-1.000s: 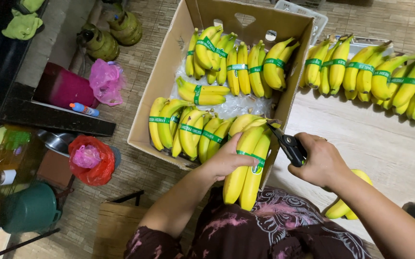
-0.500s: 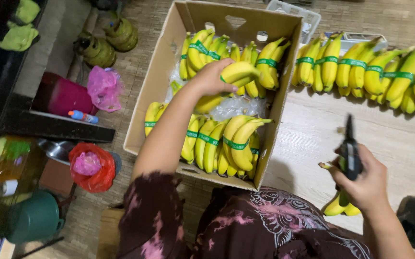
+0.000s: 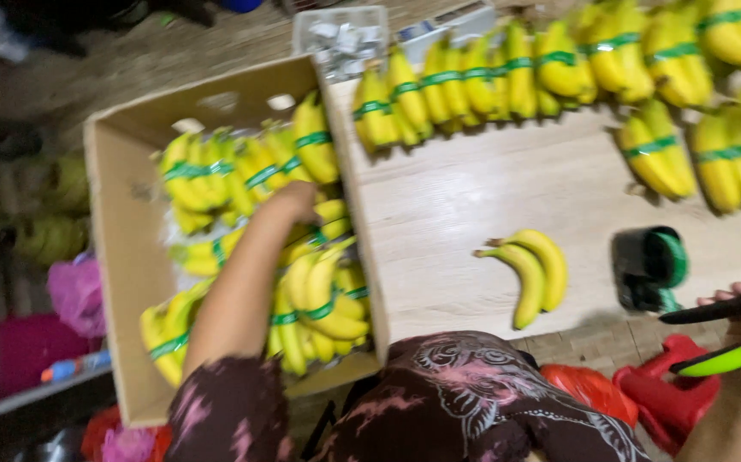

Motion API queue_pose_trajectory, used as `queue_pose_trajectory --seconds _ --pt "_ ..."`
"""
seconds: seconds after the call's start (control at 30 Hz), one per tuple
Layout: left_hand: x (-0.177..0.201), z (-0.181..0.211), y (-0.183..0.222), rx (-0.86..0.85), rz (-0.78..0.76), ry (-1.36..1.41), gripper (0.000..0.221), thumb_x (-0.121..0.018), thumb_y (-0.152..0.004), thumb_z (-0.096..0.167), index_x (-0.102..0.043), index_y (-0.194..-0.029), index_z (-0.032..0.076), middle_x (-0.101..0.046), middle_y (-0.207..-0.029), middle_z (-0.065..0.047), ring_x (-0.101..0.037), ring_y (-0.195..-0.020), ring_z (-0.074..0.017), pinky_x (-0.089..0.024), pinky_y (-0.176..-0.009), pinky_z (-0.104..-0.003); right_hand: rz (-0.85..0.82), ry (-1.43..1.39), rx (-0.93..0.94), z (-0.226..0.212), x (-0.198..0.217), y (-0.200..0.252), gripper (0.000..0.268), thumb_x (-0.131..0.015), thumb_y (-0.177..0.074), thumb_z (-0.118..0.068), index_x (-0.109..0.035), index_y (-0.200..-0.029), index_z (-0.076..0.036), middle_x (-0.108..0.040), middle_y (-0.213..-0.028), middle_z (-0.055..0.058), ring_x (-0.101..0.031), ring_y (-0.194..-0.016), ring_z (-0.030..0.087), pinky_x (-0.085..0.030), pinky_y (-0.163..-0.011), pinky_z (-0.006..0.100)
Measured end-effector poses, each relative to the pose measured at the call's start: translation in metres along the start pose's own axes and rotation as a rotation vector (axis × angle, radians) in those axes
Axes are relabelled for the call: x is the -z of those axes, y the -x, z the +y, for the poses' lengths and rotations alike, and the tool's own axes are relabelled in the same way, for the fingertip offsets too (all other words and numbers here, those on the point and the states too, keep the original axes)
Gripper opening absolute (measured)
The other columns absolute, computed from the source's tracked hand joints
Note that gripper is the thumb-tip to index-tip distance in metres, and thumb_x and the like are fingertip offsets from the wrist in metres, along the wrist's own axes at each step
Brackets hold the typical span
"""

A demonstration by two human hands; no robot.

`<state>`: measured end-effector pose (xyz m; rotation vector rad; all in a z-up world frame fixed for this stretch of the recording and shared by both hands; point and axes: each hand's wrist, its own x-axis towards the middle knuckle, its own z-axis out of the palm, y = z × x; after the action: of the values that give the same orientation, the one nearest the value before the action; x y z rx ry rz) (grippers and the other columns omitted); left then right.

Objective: Trimming the stems of banana bunches using garden shears and organizing them into a box for packaging.

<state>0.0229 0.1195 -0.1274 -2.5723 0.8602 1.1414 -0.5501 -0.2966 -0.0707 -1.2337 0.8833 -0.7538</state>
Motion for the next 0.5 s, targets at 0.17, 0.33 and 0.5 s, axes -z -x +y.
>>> queue_pose_trajectory --seconds 0.17,0.33,0.5 --pt "0.090 0.124 0.071 -0.061 0.403 -0.194 0.025 -0.063 -0.084 0.028 -0.066 -0.100 0.008 -0.072 -0.101 -0.017 -0.070 -0.095 -0.0414 -0.056 -0.073 -0.052 0.095 -0.191 0.042 0.013 0.077 -0.031 0.036 -0.060 -0.108 -0.039 -0.055 -0.138 -0.019 -0.061 -0.125 -0.005 -0.066 -0.111 0.007 -0.063 -0.109 0.032" --pt "0.027 0.340 -0.039 -0.645 0.619 0.217 0.031 -0.083 -0.074 0.024 -0.067 -0.097 0.011 -0.072 -0.104 -0.017 -0.067 -0.098 -0.0393 -0.050 -0.082 -0.049 0.173 -0.372 -0.009 -0.034 0.065 -0.045 0.047 -0.065 -0.090 -0.035 -0.061 -0.135 -0.020 -0.069 -0.108 -0.001 -0.065 -0.091 0.016 -0.061 -0.095 0.037" --pt "-0.021 0.519 -0.090 -0.428 0.296 0.336 0.043 -0.073 -0.088 0.034 -0.062 -0.122 0.010 -0.062 -0.122 -0.017 -0.064 -0.107 -0.0396 -0.054 -0.083 -0.052 0.085 -0.378 -0.057 -0.050 0.086 -0.056 0.053 -0.065 -0.080 -0.022 -0.060 -0.131 -0.008 -0.067 -0.108 0.006 -0.067 -0.097 0.021 -0.061 -0.091 0.039"
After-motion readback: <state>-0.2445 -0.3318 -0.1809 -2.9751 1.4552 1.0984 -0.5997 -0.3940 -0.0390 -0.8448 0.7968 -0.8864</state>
